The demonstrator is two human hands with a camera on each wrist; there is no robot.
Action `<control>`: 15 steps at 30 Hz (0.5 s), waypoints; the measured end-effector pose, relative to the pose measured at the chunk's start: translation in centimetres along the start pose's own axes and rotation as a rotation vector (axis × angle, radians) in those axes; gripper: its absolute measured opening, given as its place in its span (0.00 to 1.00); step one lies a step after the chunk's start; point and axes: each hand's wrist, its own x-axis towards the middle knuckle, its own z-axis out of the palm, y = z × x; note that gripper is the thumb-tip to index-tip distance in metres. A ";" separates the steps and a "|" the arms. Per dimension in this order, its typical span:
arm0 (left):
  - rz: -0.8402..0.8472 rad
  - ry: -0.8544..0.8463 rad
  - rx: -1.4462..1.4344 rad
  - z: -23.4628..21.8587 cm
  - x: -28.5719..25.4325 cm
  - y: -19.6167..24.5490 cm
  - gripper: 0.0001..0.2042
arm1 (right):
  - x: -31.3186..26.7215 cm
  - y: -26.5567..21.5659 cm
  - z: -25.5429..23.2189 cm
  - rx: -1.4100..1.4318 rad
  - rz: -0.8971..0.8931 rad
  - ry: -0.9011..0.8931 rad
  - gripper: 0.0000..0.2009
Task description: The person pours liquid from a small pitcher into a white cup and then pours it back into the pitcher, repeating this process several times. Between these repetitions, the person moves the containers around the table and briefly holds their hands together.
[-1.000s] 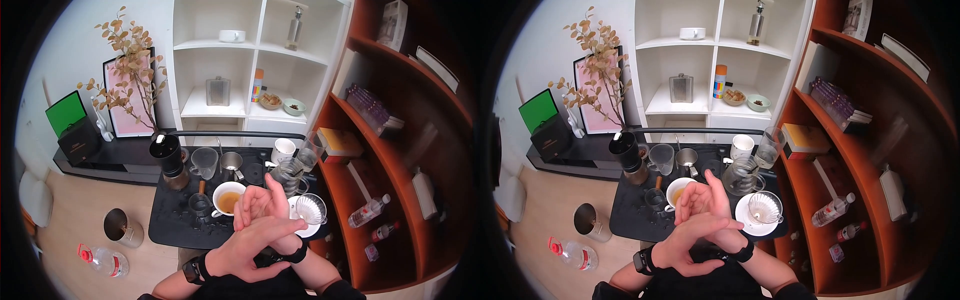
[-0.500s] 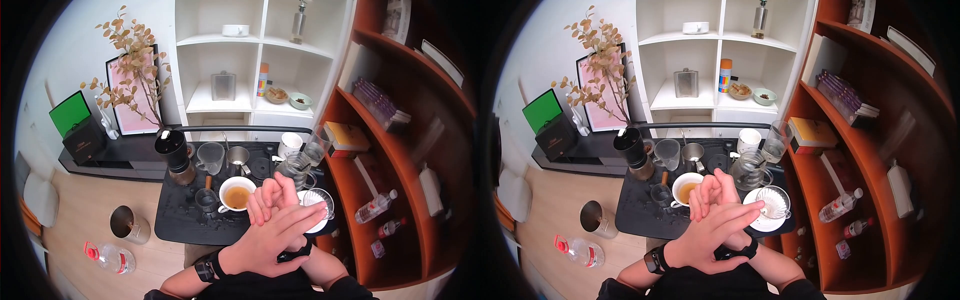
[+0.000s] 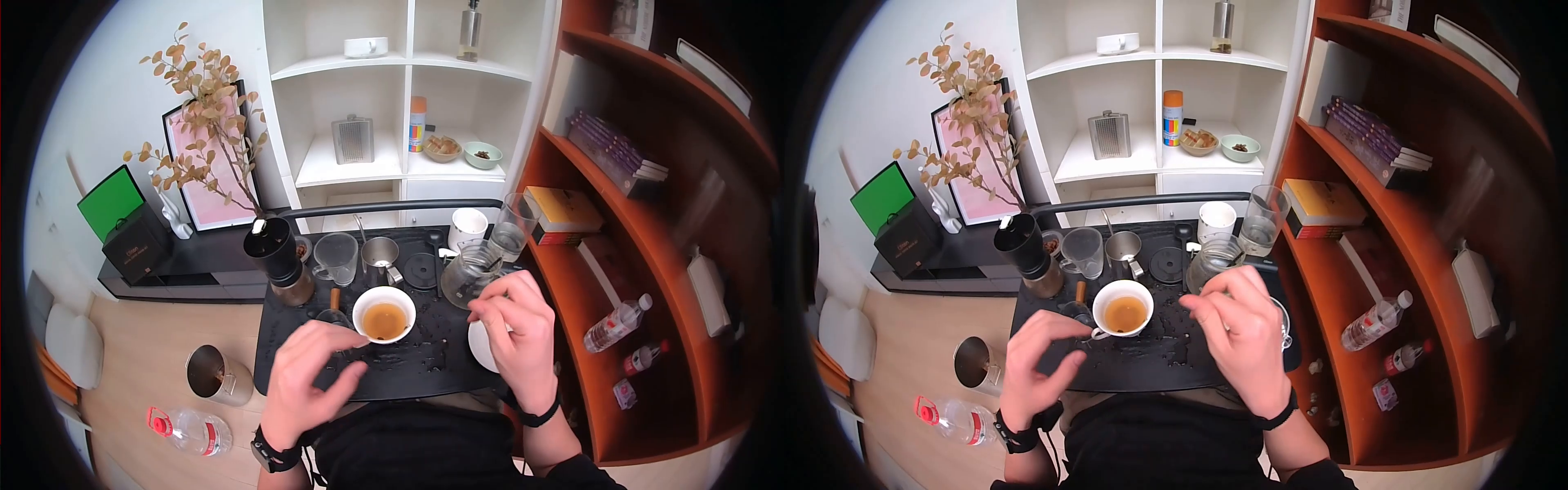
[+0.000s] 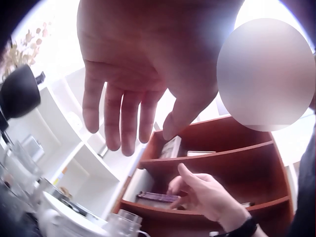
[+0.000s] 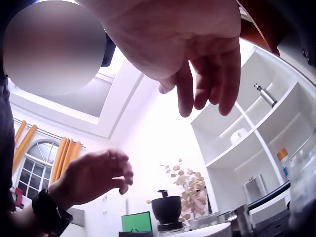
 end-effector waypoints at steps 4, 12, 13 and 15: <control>-0.162 0.008 0.298 -0.2 -1.0 -1.9 0.17 | -1.1 2.9 0.6 -0.197 0.021 -0.032 0.08; -0.229 -0.119 0.498 0.3 -1.7 -5.0 0.27 | -3.4 6.3 1.7 -0.416 0.093 -0.151 0.17; -0.228 -0.133 0.518 0.6 -1.8 -5.2 0.30 | -3.7 6.5 1.7 -0.448 0.101 -0.166 0.18; -0.242 -0.154 0.530 0.9 -1.9 -5.8 0.32 | -3.9 6.6 1.6 -0.430 0.122 -0.177 0.19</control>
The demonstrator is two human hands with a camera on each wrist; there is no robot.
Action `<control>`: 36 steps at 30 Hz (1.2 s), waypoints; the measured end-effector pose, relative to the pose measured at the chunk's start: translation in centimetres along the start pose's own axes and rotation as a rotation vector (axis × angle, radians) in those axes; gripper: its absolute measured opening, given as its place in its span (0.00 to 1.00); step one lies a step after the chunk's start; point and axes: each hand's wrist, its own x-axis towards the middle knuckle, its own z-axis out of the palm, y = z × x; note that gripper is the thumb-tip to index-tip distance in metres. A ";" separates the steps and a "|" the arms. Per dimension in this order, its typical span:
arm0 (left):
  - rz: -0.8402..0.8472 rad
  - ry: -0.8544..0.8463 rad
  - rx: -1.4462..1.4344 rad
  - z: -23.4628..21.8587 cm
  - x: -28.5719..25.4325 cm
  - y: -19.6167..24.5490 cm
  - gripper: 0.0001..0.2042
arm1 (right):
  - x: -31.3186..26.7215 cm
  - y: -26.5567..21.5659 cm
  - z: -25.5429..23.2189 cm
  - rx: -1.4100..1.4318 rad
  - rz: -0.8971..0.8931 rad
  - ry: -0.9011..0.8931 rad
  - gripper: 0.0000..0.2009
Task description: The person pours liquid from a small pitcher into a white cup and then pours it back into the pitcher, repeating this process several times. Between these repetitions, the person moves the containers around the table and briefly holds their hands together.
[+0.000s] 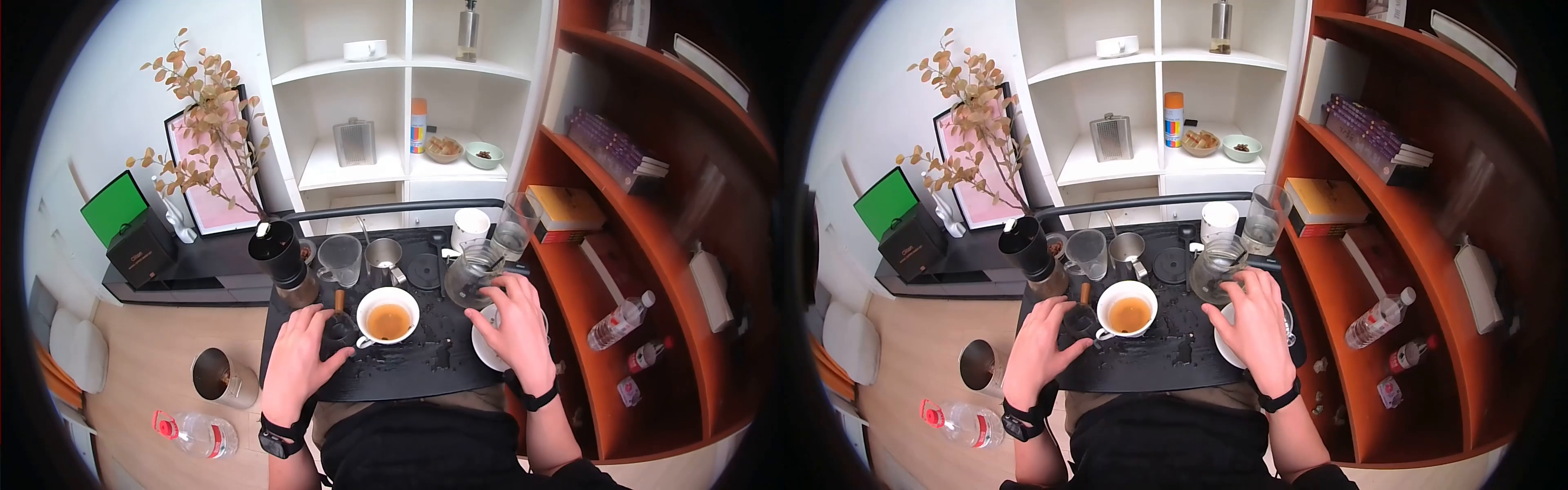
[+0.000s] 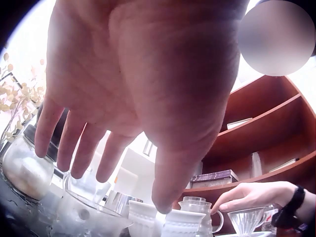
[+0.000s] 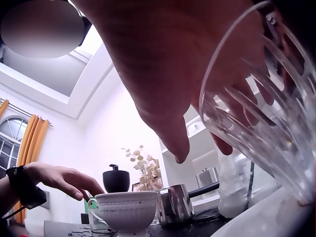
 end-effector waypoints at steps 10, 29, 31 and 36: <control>-0.089 -0.092 0.029 1.6 0.3 -1.1 0.38 | -0.5 0.3 -0.1 0.045 0.048 -0.020 0.19; -0.223 -0.186 -0.104 3.3 0.8 -2.3 0.42 | -0.3 1.5 0.7 0.047 0.078 -0.168 0.17; -0.107 -0.124 0.010 2.6 0.3 -1.5 0.54 | -0.3 1.4 0.8 0.043 0.082 -0.159 0.17; 0.102 -0.014 -0.075 2.7 1.8 1.6 0.61 | -0.5 1.4 0.9 0.043 0.059 -0.153 0.17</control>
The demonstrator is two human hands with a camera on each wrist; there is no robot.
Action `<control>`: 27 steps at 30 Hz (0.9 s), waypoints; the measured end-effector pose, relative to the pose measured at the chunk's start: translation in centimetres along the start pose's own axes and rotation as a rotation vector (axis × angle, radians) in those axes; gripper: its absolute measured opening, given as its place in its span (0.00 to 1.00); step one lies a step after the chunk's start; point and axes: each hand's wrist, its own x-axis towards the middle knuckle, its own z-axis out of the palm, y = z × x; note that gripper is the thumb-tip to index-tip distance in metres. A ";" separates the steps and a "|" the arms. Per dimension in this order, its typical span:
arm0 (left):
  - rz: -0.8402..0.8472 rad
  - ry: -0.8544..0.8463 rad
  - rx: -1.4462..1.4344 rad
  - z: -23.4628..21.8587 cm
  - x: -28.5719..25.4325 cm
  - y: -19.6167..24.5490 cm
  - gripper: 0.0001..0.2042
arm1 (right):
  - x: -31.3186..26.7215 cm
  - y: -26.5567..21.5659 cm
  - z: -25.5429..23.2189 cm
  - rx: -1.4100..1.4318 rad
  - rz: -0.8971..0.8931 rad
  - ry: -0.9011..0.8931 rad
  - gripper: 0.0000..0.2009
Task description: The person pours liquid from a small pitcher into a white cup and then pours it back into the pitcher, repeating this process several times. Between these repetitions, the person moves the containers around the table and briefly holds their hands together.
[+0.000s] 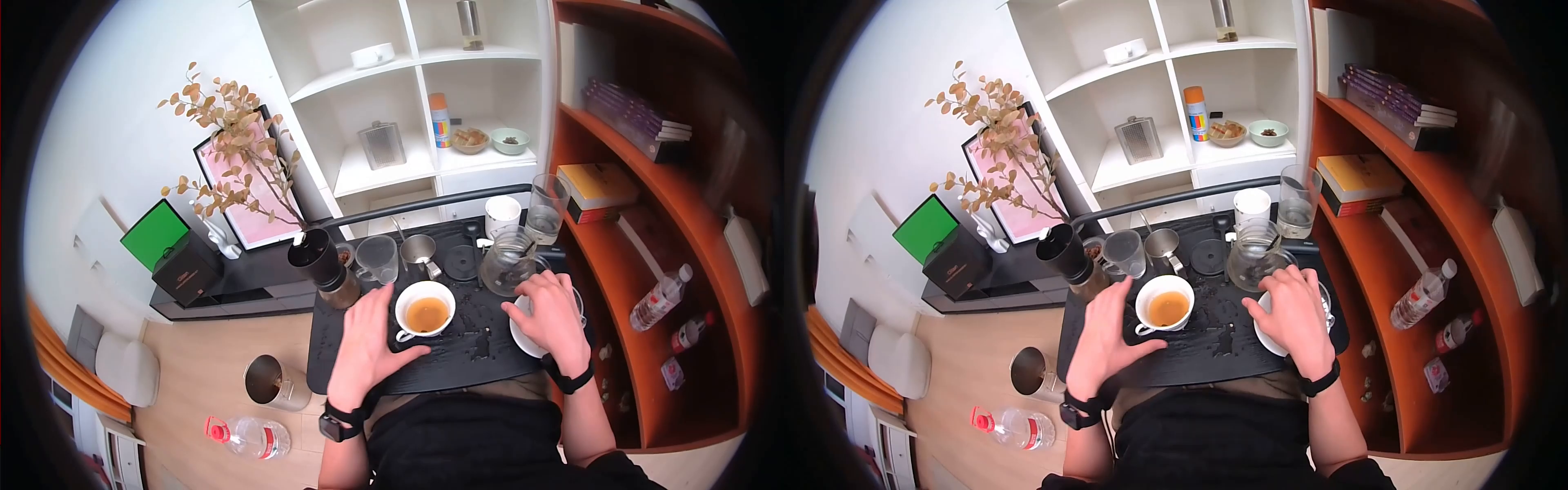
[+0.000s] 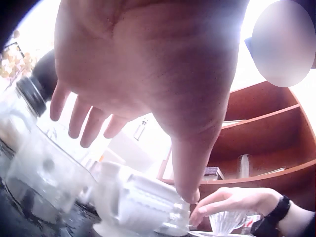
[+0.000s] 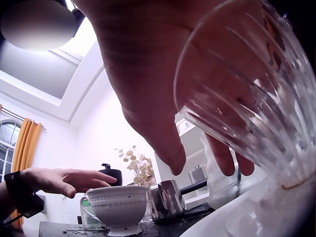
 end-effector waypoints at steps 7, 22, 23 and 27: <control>-0.015 0.089 -0.037 4.2 1.5 0.8 0.61 | 0.0 0.3 0.1 0.011 0.007 0.009 0.18; -0.170 0.086 -0.324 1.9 0.8 3.4 0.59 | 0.0 0.3 0.1 0.006 0.003 0.003 0.18; -0.182 0.112 -0.380 1.5 0.6 3.4 0.58 | 0.0 0.4 0.2 0.007 -0.003 0.013 0.18; -0.162 0.244 -0.353 -1.4 0.2 3.5 0.55 | 0.0 0.3 0.2 0.023 -0.001 0.015 0.17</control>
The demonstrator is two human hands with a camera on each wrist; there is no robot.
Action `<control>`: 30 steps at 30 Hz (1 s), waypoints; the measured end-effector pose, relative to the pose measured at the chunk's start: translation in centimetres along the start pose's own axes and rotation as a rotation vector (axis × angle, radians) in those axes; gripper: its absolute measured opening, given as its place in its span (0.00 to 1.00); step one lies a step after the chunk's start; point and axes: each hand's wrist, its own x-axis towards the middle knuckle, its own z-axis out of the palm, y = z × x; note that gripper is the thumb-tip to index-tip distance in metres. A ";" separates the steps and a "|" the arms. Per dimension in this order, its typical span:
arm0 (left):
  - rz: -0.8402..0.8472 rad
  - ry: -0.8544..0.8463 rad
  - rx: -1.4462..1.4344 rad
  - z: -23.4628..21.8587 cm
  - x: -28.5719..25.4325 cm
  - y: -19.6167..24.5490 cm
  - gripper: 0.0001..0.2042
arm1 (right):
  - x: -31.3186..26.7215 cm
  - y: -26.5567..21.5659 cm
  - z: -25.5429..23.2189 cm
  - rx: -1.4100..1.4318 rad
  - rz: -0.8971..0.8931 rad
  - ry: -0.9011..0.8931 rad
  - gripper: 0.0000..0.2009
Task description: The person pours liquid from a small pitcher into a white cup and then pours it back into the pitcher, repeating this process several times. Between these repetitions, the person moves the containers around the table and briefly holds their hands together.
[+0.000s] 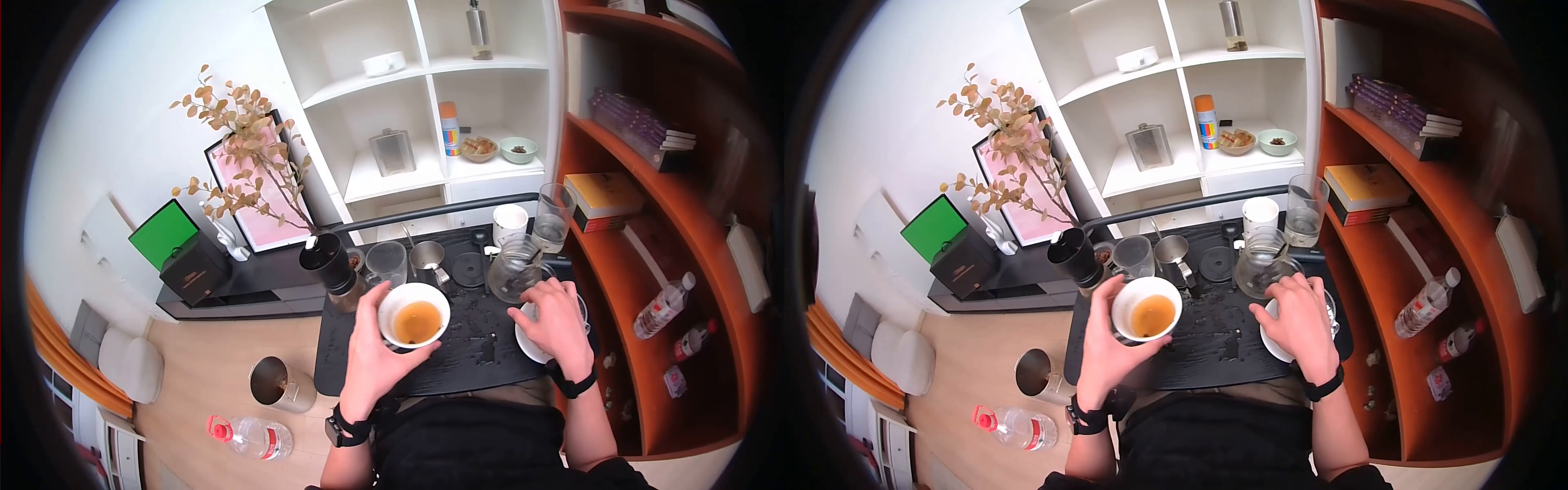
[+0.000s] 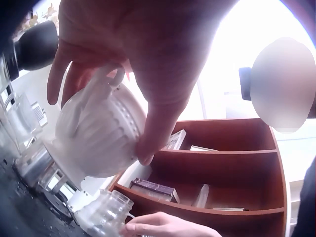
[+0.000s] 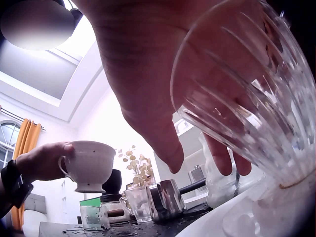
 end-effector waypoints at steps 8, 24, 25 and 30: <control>-0.046 0.152 0.009 -4.9 -0.1 -2.4 0.53 | 0.1 0.0 0.2 -0.005 0.008 -0.004 0.17; 0.019 0.103 0.389 -4.9 -0.9 -5.5 0.51 | 0.1 -0.2 0.1 -0.018 0.002 0.003 0.18; 0.019 0.102 0.389 -4.9 -0.9 -5.6 0.51 | 0.1 -0.1 0.1 -0.017 0.003 0.003 0.18; 0.088 0.075 0.499 -4.7 -0.6 -5.9 0.52 | 0.0 -0.1 0.1 0.000 0.002 0.009 0.17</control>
